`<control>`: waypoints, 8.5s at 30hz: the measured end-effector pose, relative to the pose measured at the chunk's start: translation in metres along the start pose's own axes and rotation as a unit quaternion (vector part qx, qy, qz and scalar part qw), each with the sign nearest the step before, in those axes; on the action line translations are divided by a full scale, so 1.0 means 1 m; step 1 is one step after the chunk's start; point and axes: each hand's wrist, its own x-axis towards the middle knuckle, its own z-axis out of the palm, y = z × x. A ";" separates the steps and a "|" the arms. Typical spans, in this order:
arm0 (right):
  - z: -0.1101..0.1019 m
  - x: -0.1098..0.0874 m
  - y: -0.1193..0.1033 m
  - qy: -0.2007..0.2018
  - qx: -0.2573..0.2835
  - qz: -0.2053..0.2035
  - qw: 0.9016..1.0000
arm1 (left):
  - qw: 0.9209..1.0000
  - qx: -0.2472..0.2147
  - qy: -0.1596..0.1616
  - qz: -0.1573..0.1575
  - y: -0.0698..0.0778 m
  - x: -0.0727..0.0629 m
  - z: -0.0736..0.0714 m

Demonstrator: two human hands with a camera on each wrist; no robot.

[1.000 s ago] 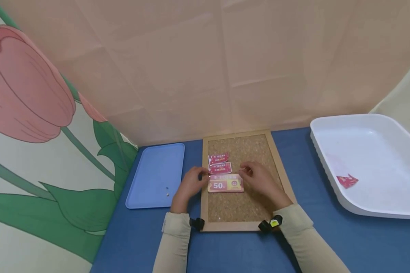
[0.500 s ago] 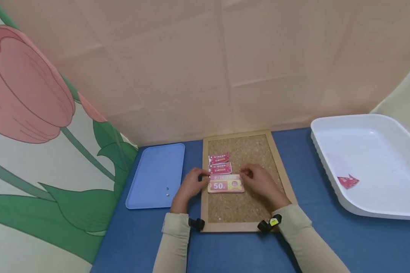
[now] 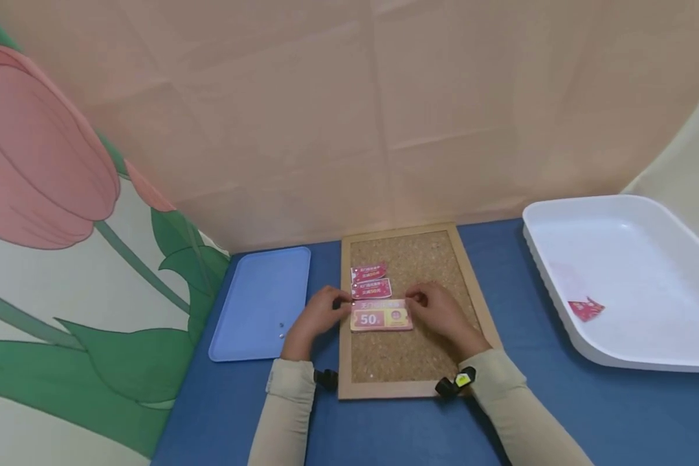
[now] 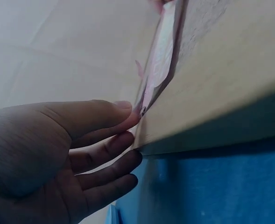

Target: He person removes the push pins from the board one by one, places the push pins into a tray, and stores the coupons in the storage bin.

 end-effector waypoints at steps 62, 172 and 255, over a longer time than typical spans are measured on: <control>0.003 -0.001 -0.004 -0.006 -0.021 0.040 0.999 | 1.000 0.009 -0.007 0.000 0.001 0.001 0.004; 0.003 -0.003 -0.003 -0.001 -0.028 0.032 0.999 | 1.000 0.008 -0.001 0.013 0.000 0.001 0.005; 0.002 -0.001 -0.005 -0.006 -0.043 0.032 0.999 | 0.999 0.033 -0.016 0.013 0.004 0.013 0.000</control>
